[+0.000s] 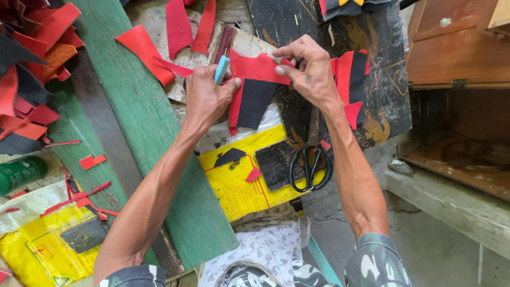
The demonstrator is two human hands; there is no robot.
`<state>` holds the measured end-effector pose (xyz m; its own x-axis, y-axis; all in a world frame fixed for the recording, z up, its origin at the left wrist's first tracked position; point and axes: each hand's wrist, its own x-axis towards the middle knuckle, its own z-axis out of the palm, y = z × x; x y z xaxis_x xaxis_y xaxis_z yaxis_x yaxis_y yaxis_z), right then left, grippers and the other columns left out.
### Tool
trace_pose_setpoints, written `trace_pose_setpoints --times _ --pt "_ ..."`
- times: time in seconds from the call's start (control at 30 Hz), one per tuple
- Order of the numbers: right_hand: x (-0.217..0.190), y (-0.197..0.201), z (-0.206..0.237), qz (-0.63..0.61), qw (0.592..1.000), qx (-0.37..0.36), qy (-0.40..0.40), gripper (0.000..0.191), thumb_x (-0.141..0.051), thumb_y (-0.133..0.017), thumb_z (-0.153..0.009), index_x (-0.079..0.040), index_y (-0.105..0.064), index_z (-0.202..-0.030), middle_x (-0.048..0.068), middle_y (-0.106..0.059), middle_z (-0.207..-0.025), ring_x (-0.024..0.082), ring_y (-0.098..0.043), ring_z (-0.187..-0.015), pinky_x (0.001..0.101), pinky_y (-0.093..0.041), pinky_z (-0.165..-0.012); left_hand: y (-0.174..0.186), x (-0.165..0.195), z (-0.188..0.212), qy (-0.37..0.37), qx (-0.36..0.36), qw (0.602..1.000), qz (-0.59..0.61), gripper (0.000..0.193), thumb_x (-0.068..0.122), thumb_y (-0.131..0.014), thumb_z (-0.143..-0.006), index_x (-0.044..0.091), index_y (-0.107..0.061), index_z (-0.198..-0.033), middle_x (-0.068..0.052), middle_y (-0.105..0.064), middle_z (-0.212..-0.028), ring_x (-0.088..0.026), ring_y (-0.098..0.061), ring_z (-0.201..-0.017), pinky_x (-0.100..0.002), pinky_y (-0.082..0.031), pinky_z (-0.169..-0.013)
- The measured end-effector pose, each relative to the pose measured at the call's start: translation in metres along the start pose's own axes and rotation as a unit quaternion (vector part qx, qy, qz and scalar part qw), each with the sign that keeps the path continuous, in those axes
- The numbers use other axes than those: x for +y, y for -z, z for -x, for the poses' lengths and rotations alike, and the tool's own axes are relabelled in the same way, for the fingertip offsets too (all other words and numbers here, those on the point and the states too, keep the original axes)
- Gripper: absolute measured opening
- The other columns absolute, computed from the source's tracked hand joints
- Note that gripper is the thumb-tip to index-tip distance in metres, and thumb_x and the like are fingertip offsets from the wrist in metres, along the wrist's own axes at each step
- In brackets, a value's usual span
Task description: The person uses a utility knife to trim red rubber pieces against a black template on a green cutting board. They repeatedly position the rubber, cut along the template edge, and place trimmed pieces aside. The person also briefly adjusts the cutting board and sharpens the knife on a metal strip.
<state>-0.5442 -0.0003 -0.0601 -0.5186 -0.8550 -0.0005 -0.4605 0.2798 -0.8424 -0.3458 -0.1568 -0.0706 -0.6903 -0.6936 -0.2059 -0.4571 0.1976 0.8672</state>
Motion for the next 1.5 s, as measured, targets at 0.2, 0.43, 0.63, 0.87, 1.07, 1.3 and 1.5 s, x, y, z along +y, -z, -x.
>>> trace_pose_setpoints --times 0.2,0.43,0.63,0.87,1.07,1.3,1.5 --pt "0.004 -0.001 -0.01 0.07 0.998 -0.006 0.005 0.035 0.0 -0.091 -0.074 -0.008 -0.083 -0.106 0.001 -0.061 -0.082 0.007 -0.054 -0.071 0.0254 -0.044 -0.062 0.0 -0.005 -0.007 0.026 -0.018 0.999 -0.004 0.023 0.023 -0.085 -0.08 0.002 -0.076 -0.082 -0.012 -0.07 -0.064 -0.014 -0.069 -0.059 -0.034 -0.053 -0.058" --pt "0.008 -0.001 -0.019 0.064 0.998 -0.018 -0.015 0.034 -0.001 -0.093 -0.071 -0.008 -0.083 -0.103 0.0 -0.067 -0.077 0.006 -0.056 -0.067 0.0242 -0.046 -0.058 0.003 -0.003 -0.016 0.102 -0.056 0.993 0.01 0.021 0.025 -0.085 -0.078 0.005 -0.078 -0.081 -0.008 -0.074 -0.067 -0.014 -0.07 -0.06 -0.033 -0.055 -0.059" --pt "0.006 0.001 -0.02 0.071 0.997 -0.026 -0.033 0.031 -0.002 -0.091 -0.073 -0.009 -0.083 -0.103 0.0 -0.069 -0.076 0.005 -0.056 -0.066 0.0241 -0.046 -0.057 0.002 0.0 -0.008 0.051 -0.047 0.998 -0.001 0.023 0.023 -0.085 -0.079 0.002 -0.076 -0.079 -0.011 -0.07 -0.062 -0.015 -0.069 -0.057 -0.035 -0.053 -0.057" --pt "-0.007 -0.004 -0.017 0.089 0.996 -0.002 0.017 0.025 0.004 -0.085 -0.075 -0.004 -0.077 -0.097 0.003 -0.065 -0.081 0.009 -0.053 -0.067 0.0275 -0.046 -0.06 0.003 0.01 -0.007 0.023 -0.031 0.999 -0.012 0.026 0.025 -0.083 -0.08 0.001 -0.074 -0.076 -0.012 -0.064 -0.057 -0.017 -0.066 -0.052 -0.038 -0.051 -0.053" --pt "-0.006 -0.005 -0.016 0.077 0.997 -0.004 0.006 0.026 0.007 -0.082 -0.075 -0.003 -0.074 -0.098 0.004 -0.063 -0.083 0.01 -0.052 -0.067 0.0278 -0.046 -0.061 0.015 0.011 -0.007 0.029 -0.082 0.996 -0.025 0.027 0.026 -0.084 -0.079 0.001 -0.075 -0.081 -0.014 -0.064 -0.059 -0.022 -0.064 -0.055 -0.04 -0.05 -0.056" --pt "0.003 -0.004 -0.013 0.068 0.998 -0.014 0.003 0.027 0.003 -0.086 -0.077 -0.005 -0.077 -0.101 0.001 -0.064 -0.083 0.007 -0.053 -0.069 0.0252 -0.046 -0.063 0.016 -0.001 -0.01 -0.001 -0.081 0.997 -0.016 0.028 0.02 -0.084 -0.073 -0.002 -0.076 -0.089 -0.014 -0.068 -0.064 -0.022 -0.07 -0.061 -0.039 -0.053 -0.061" --pt "0.005 -0.002 -0.014 0.054 0.998 -0.014 0.012 0.027 0.002 -0.088 -0.077 -0.006 -0.08 -0.102 0.001 -0.064 -0.083 0.007 -0.053 -0.072 0.0247 -0.046 -0.064 0.014 -0.002 -0.011 -0.014 -0.074 0.997 -0.03 0.025 0.016 -0.085 -0.073 -0.002 -0.077 -0.088 -0.016 -0.068 -0.064 -0.023 -0.07 -0.06 -0.039 -0.054 -0.06"
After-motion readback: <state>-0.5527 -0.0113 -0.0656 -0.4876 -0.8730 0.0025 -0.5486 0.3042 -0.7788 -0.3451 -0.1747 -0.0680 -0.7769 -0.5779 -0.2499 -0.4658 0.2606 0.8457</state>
